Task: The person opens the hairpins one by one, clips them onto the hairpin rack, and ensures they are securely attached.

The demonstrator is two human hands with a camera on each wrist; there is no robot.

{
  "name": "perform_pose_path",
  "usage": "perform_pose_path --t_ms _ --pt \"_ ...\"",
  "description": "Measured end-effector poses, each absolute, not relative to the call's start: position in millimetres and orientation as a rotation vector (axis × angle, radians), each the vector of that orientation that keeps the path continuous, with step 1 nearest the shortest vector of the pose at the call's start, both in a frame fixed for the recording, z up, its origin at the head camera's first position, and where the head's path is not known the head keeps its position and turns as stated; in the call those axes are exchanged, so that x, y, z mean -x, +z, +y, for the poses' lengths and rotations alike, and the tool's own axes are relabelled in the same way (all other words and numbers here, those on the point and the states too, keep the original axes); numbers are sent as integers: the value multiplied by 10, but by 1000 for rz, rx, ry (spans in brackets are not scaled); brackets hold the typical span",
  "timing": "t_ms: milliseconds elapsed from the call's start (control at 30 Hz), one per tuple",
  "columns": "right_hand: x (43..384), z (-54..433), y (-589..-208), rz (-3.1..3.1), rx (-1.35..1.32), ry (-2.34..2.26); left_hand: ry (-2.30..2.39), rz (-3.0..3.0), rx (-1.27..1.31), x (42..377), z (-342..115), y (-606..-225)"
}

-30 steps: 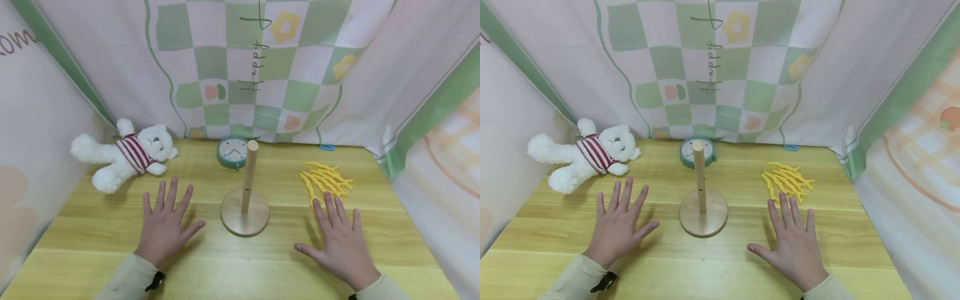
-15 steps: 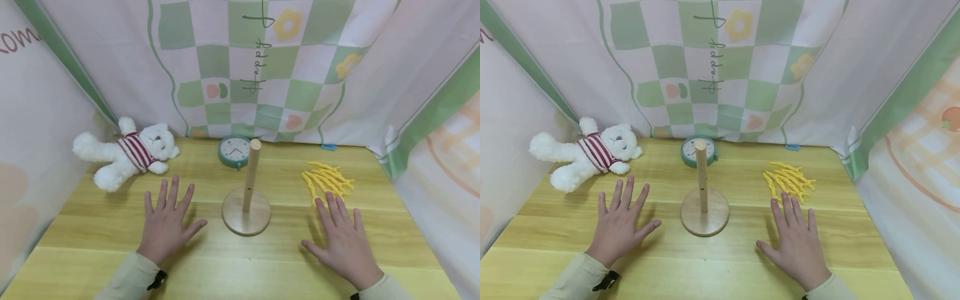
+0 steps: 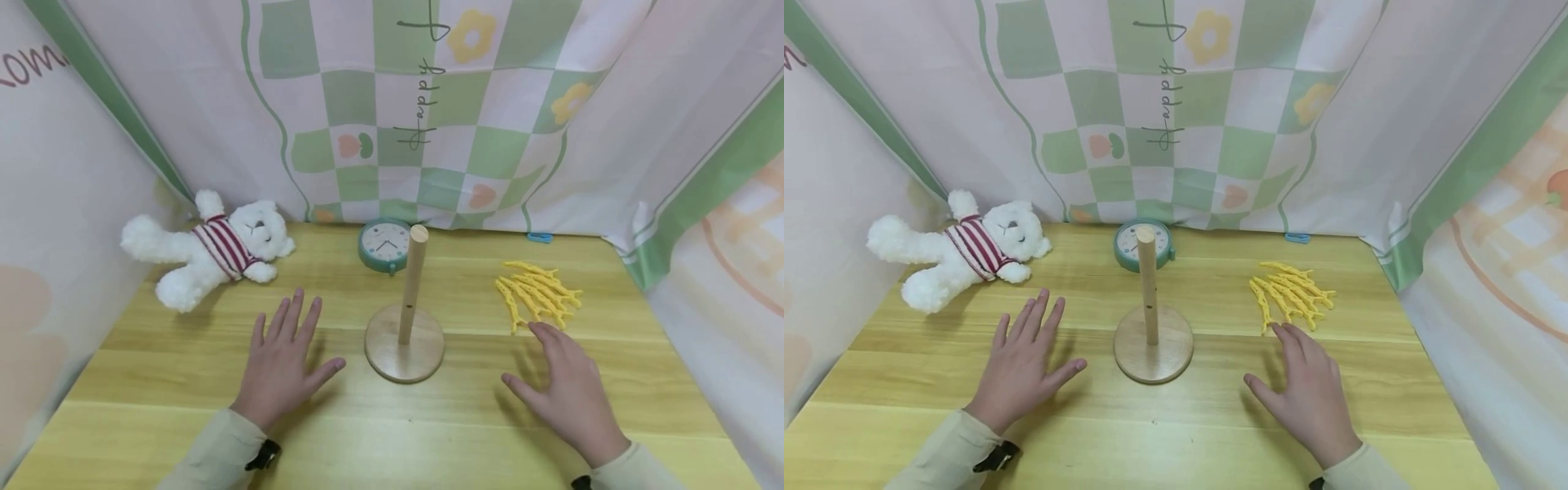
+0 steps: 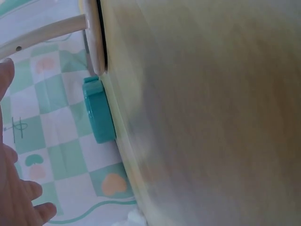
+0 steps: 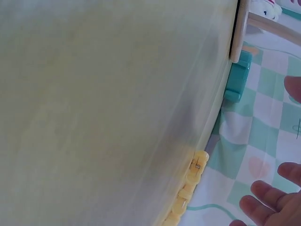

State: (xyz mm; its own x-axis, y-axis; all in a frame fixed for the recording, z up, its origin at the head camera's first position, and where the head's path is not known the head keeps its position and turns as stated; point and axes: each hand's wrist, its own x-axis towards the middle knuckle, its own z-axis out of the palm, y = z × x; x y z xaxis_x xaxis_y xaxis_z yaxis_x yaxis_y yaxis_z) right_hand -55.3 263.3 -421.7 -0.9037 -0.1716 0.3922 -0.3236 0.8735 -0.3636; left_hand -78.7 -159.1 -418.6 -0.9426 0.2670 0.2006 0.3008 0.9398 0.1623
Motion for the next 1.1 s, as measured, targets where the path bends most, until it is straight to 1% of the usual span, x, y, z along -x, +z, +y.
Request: perform_pose_path --t_ms 167,500,833,1100 --pt "589 2661 -4229 -2734 -283 748 -349 -2882 463 797 -1570 -4219" --pt "723 2753 -4222 -2987 29 1091 -611 -2866 438 848 -1504 -4322" --pt "887 2868 -4311 -3035 127 1185 -828 -2913 422 904 -1377 -4363" --pt "1034 2906 -4349 -3061 119 1162 -952 -2960 386 918 -1281 -4400"
